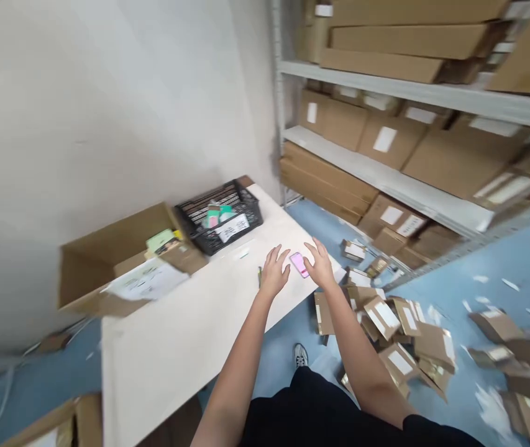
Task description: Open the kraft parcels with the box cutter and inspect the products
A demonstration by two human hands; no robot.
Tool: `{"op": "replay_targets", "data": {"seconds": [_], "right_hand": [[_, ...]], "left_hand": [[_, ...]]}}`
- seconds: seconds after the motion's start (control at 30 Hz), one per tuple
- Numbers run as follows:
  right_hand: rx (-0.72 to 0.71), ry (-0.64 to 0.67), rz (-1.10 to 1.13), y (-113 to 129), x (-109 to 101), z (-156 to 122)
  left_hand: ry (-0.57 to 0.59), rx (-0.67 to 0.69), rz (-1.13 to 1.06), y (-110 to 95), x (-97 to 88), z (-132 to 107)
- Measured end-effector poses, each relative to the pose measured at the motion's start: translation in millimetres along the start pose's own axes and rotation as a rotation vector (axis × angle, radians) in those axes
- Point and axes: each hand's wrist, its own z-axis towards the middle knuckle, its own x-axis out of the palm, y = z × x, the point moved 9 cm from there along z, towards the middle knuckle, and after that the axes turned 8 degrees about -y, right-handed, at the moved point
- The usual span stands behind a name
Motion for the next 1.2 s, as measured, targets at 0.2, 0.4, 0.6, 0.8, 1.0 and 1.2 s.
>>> {"op": "replay_targets", "data": {"seconds": [0.2, 0.4, 0.6, 0.8, 1.0, 1.2], "right_hand": [[-0.223, 0.233, 0.221, 163, 138, -26], [-0.458, 0.499, 0.45, 359, 256, -141], [-0.713, 0.796, 0.617, 548, 329, -315], [-0.962, 1.036, 0.732, 675, 346, -470], [-1.075, 1.17, 0.735, 721, 377, -540], [-1.102, 1.235, 0.732, 752, 441, -560]], "left_hand": [[-0.191, -0.262, 0.163, 106, -150.5, -106], [-0.381, -0.549, 0.337, 180, -310.7, -283], [-0.601, -0.916, 0.503, 203, -453.4, -523], [-0.838, -1.23, 0.626, 173, -522.6, -718], [-0.974, -1.431, 0.592, 173, -521.4, -814], [-0.947, -1.557, 0.498, 231, -523.4, -833]]}}
